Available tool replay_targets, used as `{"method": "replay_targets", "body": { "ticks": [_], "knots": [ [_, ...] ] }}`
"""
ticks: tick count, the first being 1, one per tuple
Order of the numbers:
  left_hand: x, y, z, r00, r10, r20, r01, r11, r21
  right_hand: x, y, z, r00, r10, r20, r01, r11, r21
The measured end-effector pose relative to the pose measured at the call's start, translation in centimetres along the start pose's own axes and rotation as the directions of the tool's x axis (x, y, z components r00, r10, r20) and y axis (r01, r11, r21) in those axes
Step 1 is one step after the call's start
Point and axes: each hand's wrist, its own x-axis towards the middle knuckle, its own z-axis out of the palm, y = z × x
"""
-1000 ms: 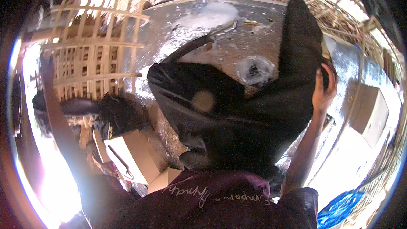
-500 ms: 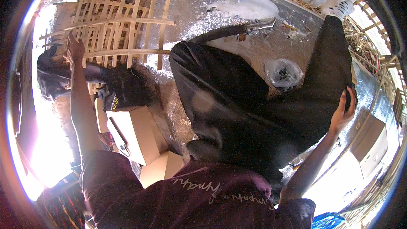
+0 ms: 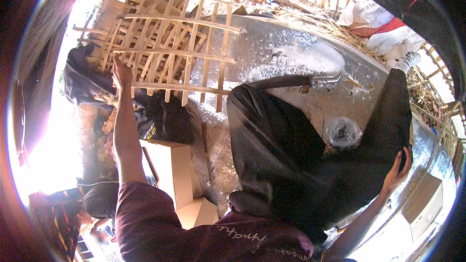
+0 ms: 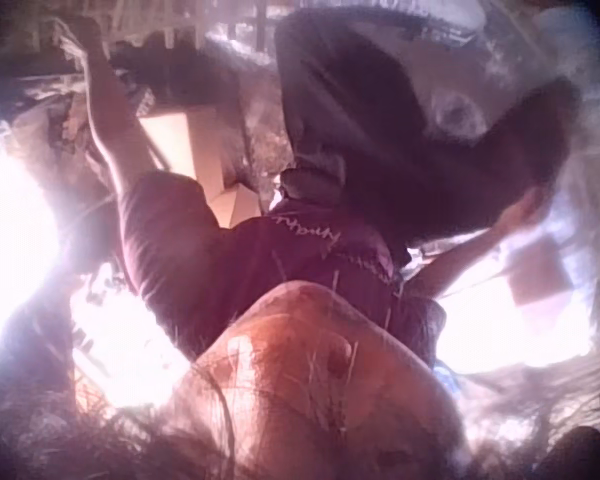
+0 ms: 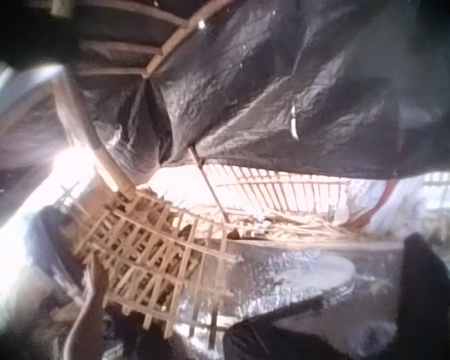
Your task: The person uses a large blade to shave and smooth the edges of thin wooden strips, handling the wood by hand and placing it onto a larger wooden lattice frame.
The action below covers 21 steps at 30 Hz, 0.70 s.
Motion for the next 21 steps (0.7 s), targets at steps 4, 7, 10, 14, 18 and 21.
{"method": "replay_targets", "body": {
  "ticks": [4,7,10,14,18,21],
  "knots": [
    [-1.1,3.5,-3.4,0.992,-0.068,0.111,0.07,0.997,-0.013,0.3,0.7,-0.5,1.0,-0.023,-0.004,0.022,0.998,-0.063],
    [-0.6,3.0,-4.2,0.998,0.035,0.061,-0.037,0.999,0.035,0.4,0.8,-0.3,1.0,-0.019,-0.005,0.019,0.999,-0.044],
    [-0.2,4.2,-6.1,0.995,0.096,0.039,-0.098,0.994,0.047,0.3,0.5,-0.3,1.0,-0.017,-0.023,0.016,0.999,-0.04],
    [0.3,5.4,-8.1,0.979,0.175,-0.11,-0.186,0.977,-0.101,0.4,0.1,-0.4,0.999,-0.028,-0.016,0.027,0.998,-0.054],
    [1.1,5.9,-7.6,0.988,0.091,-0.121,-0.116,0.969,-0.219,0.3,-0.5,-0.3,0.999,-0.036,-0.02,0.035,0.998,-0.049],
    [0.4,6.8,-5.6,0.999,-0.033,-0.041,0.021,0.963,-0.267,0.2,-0.8,-0.4,0.999,-0.029,-0.025,0.028,0.998,-0.049]
  ]
}}
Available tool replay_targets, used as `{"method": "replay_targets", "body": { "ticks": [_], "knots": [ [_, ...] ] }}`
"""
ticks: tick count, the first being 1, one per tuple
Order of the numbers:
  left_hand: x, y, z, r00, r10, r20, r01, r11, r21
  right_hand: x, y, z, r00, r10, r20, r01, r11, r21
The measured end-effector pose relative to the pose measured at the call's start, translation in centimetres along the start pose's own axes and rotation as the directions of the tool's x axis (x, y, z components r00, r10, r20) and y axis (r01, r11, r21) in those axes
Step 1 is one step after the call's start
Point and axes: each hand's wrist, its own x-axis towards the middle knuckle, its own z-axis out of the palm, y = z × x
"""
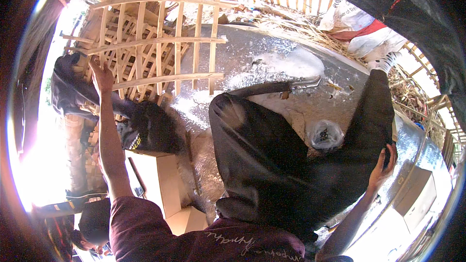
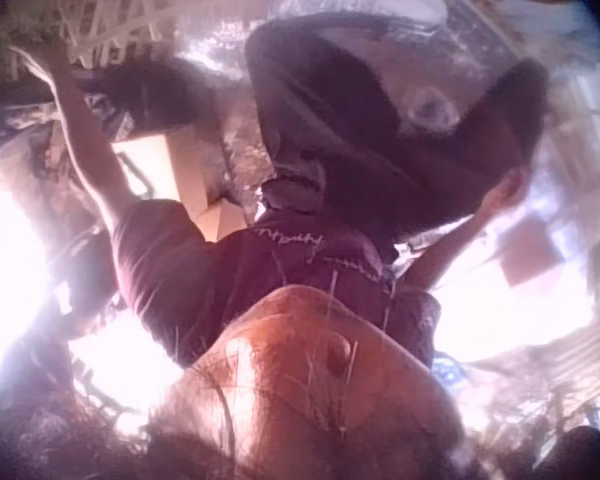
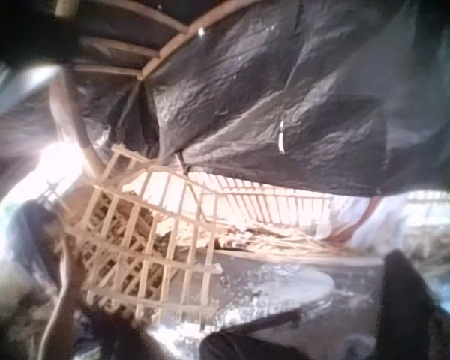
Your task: The person uses a large blade to shave and smooth the edges of thin wooden strips, handling the wood by hand and placing it onto a larger wooden lattice frame.
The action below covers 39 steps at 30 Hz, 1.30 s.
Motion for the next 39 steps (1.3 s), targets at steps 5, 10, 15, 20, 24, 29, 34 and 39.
{"method": "replay_targets", "body": {
  "ticks": [5,10,15,20,24,29,34,39],
  "knots": [
    [-1.4,-2.8,2.2,0.992,-0.121,-0.046,0.114,0.985,-0.13,0.0,-0.5,0.3,0.999,0.043,0.004,-0.043,0.998,0.045],
    [-4.5,-1.6,3.5,0.989,-0.112,-0.098,0.087,0.971,-0.223,0.2,-0.3,-0.5,0.998,0.054,-0.016,-0.054,0.999,0.005],
    [-8.6,-3.8,9.1,0.948,-0.276,0.156,0.314,0.746,-0.587,0.2,0.0,0.1,0.996,0.085,-0.013,-0.085,0.995,0.045],
    [-14.2,-2.1,15.0,0.917,-0.302,0.259,0.398,0.7,-0.592,0.2,-0.6,0.7,0.998,0.066,-0.002,-0.066,0.998,0.019],
    [-14.9,-1.6,16.5,0.816,-0.422,0.395,0.574,0.671,-0.469,0.1,-0.9,0.4,0.999,0.038,-0.021,-0.037,0.998,0.045],
    [-13.3,-1.8,19.0,0.734,-0.391,0.554,0.602,0.754,-0.265,0.5,0.0,-0.5,0.999,0.03,-0.024,-0.03,1.0,0.004],
    [-17.0,1.3,22.7,0.835,-0.39,0.388,0.506,0.82,-0.267,0.4,0.6,-0.9,0.997,0.035,-0.068,-0.035,0.999,0.001],
    [-17.1,0.9,18.4,0.859,-0.428,0.281,0.496,0.831,-0.252,0.5,0.7,0.1,0.997,0.035,-0.064,-0.031,0.997,0.065]
  ]
}}
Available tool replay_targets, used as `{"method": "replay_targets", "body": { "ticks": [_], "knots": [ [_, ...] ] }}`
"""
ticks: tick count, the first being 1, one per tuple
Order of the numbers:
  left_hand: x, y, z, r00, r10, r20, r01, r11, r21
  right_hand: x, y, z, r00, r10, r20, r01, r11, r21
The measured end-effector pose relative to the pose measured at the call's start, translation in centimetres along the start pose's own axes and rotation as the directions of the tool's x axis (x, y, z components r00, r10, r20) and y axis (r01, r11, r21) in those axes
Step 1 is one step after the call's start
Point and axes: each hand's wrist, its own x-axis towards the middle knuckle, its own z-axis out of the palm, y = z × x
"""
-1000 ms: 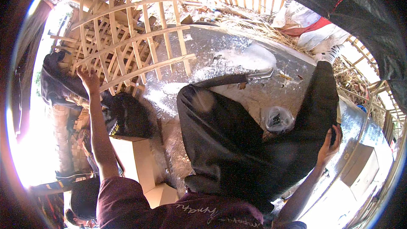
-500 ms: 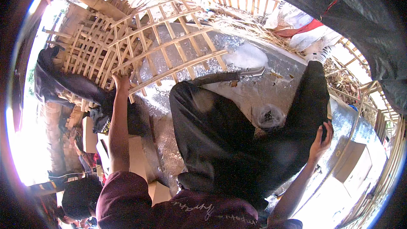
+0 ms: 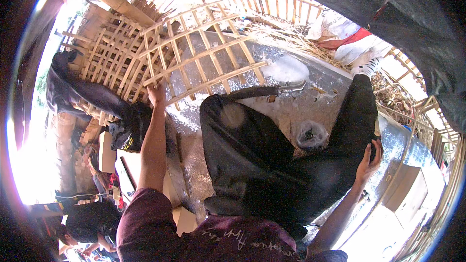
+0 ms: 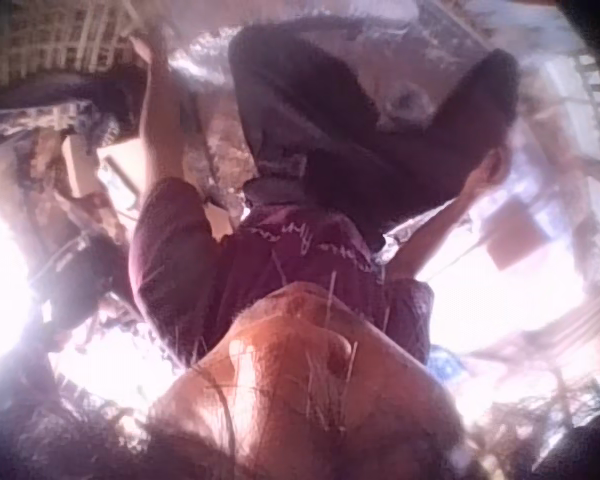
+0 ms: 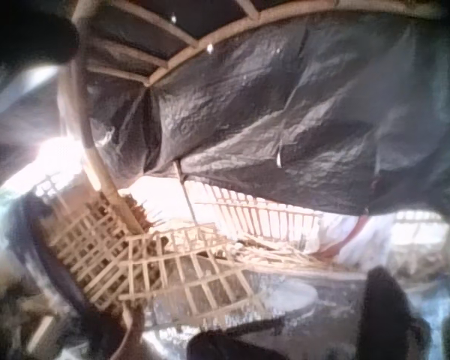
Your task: The person uses a large blade to shave and smooth the edges of thin wooden strips, handling the wood by hand and placing it onto a larger wooden lattice frame.
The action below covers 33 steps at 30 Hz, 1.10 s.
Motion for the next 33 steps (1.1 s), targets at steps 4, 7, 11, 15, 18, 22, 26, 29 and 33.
{"method": "replay_targets", "body": {
  "ticks": [4,7,11,15,18,22,26,29,33],
  "knots": [
    [0.4,0.2,-0.9,0.999,-0.036,0.031,0.035,0.999,0.035,0.0,-1.1,0.0,1.0,0.021,-0.014,-0.02,0.999,0.032],
    [-0.7,-0.2,-1.0,0.998,-0.058,-0.005,0.058,0.998,0.036,0.1,-0.8,0.2,1.0,0.018,-0.022,-0.016,0.998,0.059],
    [-3.8,-3.3,-0.5,0.984,-0.178,-0.002,0.178,0.984,-0.026,-0.3,-0.3,0.4,1.0,0.01,-0.03,-0.008,0.997,0.075],
    [-6.5,-7.1,-1.3,0.996,-0.084,-0.04,0.077,0.985,-0.155,-0.6,-0.5,0.2,1.0,0.001,-0.018,0.0,0.997,0.081],
    [-9.3,-9.3,-1.5,0.999,-0.043,-0.007,0.038,0.932,-0.362,-0.5,-0.3,0.0,0.999,0.013,-0.036,-0.011,0.998,0.066],
    [-17.6,-9.4,0.3,0.992,0.125,0.021,-0.073,0.703,-0.708,-0.5,0.6,-0.7,1.0,-0.003,-0.014,0.004,0.999,0.049],
    [-22.7,-9.1,0.7,0.984,0.026,0.176,0.086,0.798,-0.596,-0.4,0.4,-0.4,0.999,-0.036,-0.006,0.036,0.998,0.057],
    [-23.3,-13.2,2.9,0.977,-0.04,0.21,0.152,0.822,-0.549,-0.6,-0.7,0.7,1.0,-0.014,0.016,0.013,0.996,0.089],
    [-23.9,-9.4,1.0,0.963,-0.05,0.263,0.115,0.964,-0.238,-0.4,0.4,0.2,0.999,-0.01,0.036,0.008,0.999,0.051]
  ]
}}
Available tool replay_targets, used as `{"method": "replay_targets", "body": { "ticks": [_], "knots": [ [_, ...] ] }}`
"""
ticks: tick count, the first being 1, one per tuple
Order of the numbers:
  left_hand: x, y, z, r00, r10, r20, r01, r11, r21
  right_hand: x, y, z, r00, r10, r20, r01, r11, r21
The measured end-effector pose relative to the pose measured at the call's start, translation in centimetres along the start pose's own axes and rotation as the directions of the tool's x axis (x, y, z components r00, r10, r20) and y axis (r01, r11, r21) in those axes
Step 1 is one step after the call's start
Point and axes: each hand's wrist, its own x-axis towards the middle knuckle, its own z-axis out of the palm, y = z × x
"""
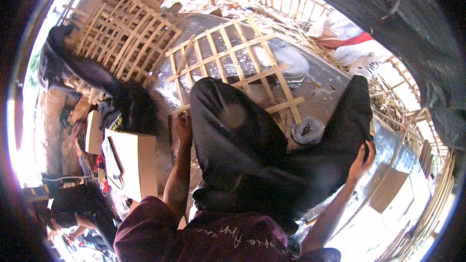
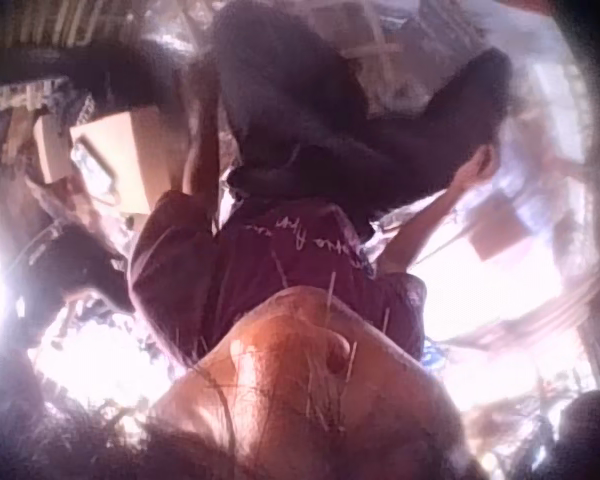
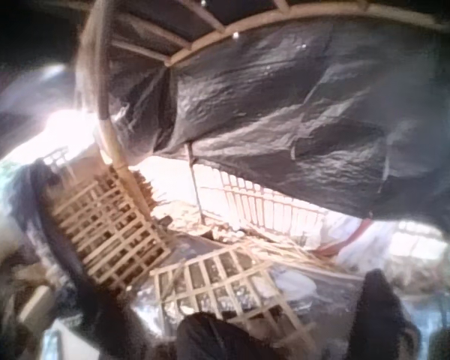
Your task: The person uses a large blade to shave and smooth the edges of thin wooden strips, handling the wood by hand and placing it onto a larger wooden lattice frame.
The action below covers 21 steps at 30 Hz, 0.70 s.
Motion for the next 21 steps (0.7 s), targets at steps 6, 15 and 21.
{"method": "replay_targets", "body": {
  "ticks": [6,15,21],
  "knots": [
    [-4.4,6.7,-4.4,0.993,0.07,0.093,-0.074,0.997,0.038,-0.1,-0.7,-0.1,0.998,-0.052,0.044,0.056,0.994,-0.091],
    [-8.3,-3.1,-11.3,0.984,0.17,-0.049,-0.099,0.759,0.644,0.5,0.6,-0.3,0.996,-0.024,0.082,0.038,0.982,-0.184],
    [-9.1,-5.5,-10.1,0.993,-0.005,0.117,-0.075,0.741,0.667,0.8,0.2,-0.3,0.995,-0.059,0.085,0.074,0.981,-0.182]
  ]
}}
